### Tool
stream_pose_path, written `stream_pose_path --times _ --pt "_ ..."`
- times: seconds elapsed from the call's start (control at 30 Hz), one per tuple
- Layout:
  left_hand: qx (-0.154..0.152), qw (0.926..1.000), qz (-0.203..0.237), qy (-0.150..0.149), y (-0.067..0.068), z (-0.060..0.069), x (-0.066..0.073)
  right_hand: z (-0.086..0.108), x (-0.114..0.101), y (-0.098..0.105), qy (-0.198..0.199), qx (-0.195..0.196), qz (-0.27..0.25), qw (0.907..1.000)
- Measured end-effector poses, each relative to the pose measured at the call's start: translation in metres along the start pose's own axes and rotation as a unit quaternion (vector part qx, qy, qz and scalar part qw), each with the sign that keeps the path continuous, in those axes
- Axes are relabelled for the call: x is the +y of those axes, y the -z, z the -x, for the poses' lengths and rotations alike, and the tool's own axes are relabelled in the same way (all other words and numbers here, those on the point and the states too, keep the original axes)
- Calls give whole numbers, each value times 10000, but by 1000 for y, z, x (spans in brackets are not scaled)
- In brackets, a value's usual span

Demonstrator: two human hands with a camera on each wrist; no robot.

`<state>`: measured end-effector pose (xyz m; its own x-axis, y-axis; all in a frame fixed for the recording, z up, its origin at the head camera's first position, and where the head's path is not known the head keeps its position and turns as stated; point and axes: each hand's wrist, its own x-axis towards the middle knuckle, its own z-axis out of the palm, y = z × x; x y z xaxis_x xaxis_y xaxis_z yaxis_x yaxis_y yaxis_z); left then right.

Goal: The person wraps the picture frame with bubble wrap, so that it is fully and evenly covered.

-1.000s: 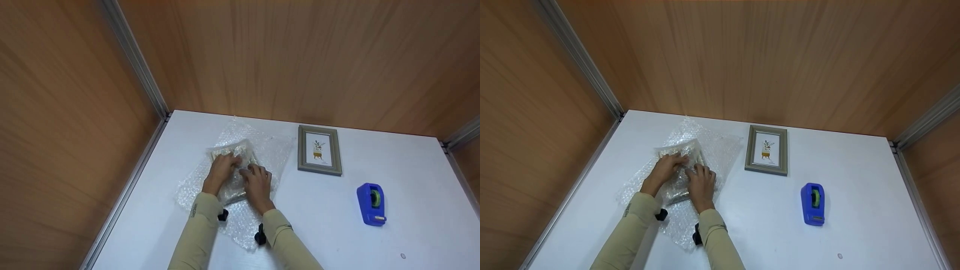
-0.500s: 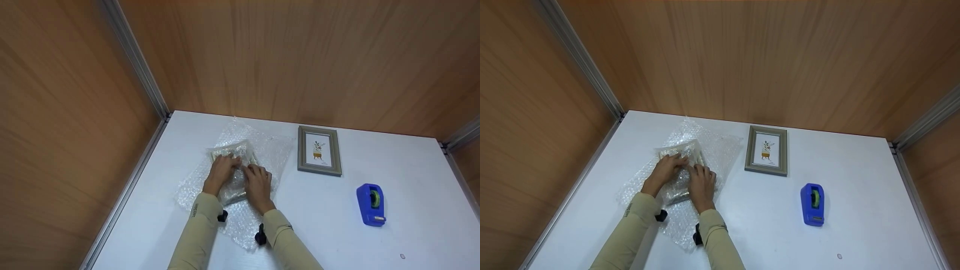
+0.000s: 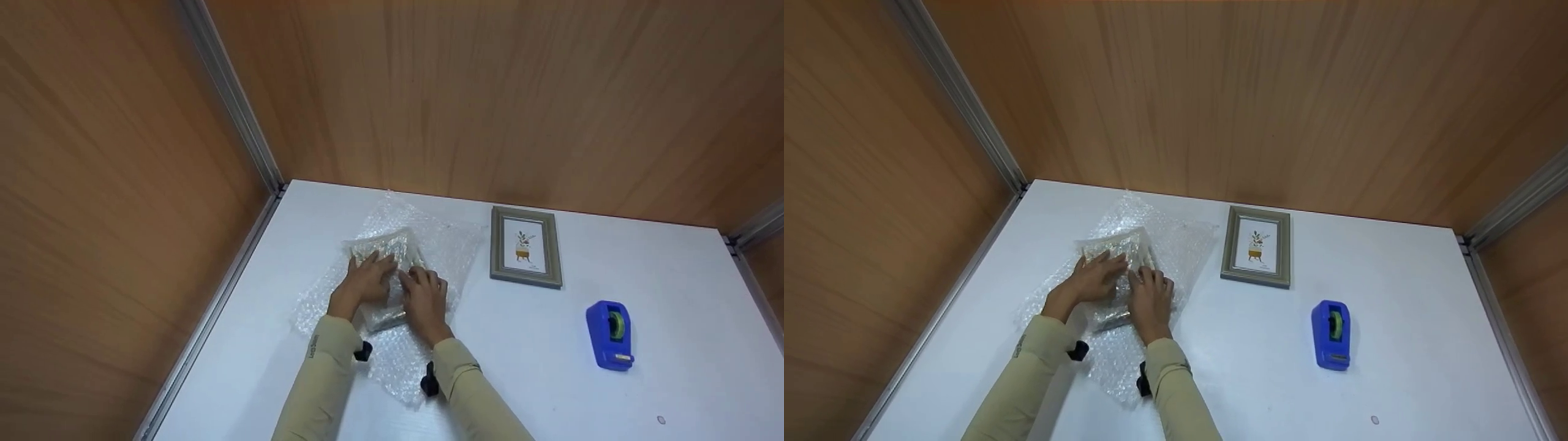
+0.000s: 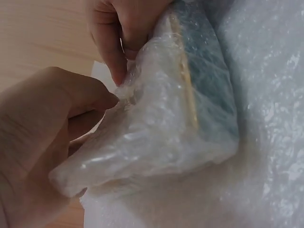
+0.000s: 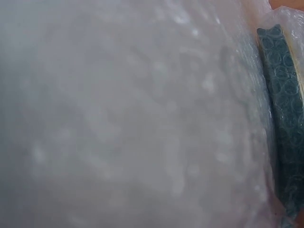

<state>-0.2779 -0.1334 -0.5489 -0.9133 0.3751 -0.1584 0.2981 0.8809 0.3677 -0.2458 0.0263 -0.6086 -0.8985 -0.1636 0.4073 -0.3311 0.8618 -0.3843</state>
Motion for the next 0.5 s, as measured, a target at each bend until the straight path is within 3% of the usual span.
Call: stream_pose_path --times 0.13,0.27,0.5 --pt "-137 9997 66 205 -2 4 -2 -1 3 3 -16 9 -41 10000" --pt "-140 9996 180 189 -4 6 -6 0 4 4 25 20 -86 10000" --pt "181 9992 341 118 -9 12 -12 0 1 2 78 -118 -104 9998"
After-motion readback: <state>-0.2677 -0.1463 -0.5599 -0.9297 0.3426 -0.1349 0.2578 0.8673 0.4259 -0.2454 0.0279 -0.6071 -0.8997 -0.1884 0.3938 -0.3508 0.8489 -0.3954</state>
